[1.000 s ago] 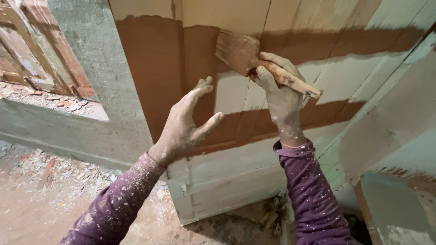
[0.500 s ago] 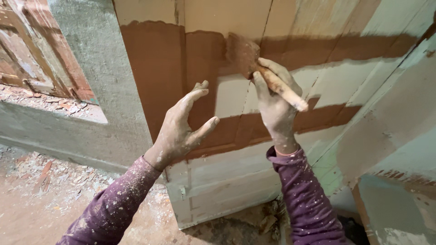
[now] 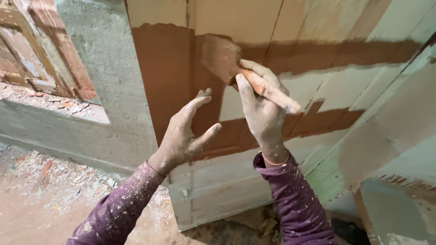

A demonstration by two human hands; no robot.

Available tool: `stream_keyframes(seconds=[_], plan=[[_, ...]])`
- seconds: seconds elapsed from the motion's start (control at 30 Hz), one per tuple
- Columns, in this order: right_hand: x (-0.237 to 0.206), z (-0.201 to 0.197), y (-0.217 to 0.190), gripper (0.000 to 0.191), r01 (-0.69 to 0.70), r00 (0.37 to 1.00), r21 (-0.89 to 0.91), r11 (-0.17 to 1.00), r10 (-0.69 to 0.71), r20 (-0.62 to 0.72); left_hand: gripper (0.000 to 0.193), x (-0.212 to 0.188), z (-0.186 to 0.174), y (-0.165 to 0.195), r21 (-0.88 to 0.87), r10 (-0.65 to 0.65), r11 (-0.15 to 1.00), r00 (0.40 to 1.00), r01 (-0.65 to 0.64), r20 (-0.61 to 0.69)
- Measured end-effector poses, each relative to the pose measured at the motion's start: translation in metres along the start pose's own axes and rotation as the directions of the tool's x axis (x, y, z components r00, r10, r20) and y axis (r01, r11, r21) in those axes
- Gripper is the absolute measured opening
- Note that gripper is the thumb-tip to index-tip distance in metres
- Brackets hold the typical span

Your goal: The person paints a wooden door panel with brown paint using a wide paintbrush, working across the recessed panels and rails of the door. They briefly dip the brush into a paint container on the stair landing and continue brushing paint over the unpainted areas.

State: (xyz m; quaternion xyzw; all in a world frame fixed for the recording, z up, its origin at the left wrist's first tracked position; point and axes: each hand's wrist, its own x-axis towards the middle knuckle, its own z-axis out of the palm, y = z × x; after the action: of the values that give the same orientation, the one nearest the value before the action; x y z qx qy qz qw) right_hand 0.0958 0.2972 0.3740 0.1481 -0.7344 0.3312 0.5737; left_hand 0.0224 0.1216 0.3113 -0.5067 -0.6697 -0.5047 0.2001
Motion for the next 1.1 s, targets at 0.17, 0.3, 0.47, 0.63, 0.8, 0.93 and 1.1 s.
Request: stream_keyframes(seconds=[0.17,0.3,0.47,0.63,0.8,0.93,1.1], plan=[[0.004,0.008,0.018,0.015,-0.12,0.993,0.196,0.973,0.117,0.029,0.06,-0.003,-0.003,-0.004,0.002,0.003,1.0,1.0,-0.003,-0.007],[0.006,0.011,0.027,0.012,-0.128,0.992,0.251,0.959,0.124,0.029,0.06,-0.004,-0.003,-0.005,0.004,0.008,1.0,1.0,-0.008,-0.009],[0.004,0.008,0.029,0.017,-0.229,0.972,0.323,0.918,0.233,0.029,0.06,-0.004,-0.003,-0.006,-0.017,0.01,1.0,1.0,-0.01,-0.017],[0.005,0.01,0.03,0.013,-0.089,0.995,0.259,0.962,0.076,0.059,0.06,-0.004,-0.003,-0.007,-0.012,0.008,1.0,0.999,-0.008,-0.032],[0.009,0.01,0.025,0.017,-0.185,0.982,0.324,0.928,0.186,0.028,0.06,-0.007,-0.005,-0.007,-0.016,0.007,1.0,0.999,-0.008,-0.039],[0.011,0.004,0.02,0.018,-0.19,0.982,0.379,0.906,0.182,0.056,0.062,-0.008,-0.006,-0.008,-0.003,-0.008,1.0,1.0,0.008,-0.021],[0.021,0.001,0.026,0.016,-0.12,0.992,0.255,0.96,0.104,0.077,0.062,-0.009,-0.001,-0.008,-0.021,-0.009,1.0,0.999,0.008,-0.035]])
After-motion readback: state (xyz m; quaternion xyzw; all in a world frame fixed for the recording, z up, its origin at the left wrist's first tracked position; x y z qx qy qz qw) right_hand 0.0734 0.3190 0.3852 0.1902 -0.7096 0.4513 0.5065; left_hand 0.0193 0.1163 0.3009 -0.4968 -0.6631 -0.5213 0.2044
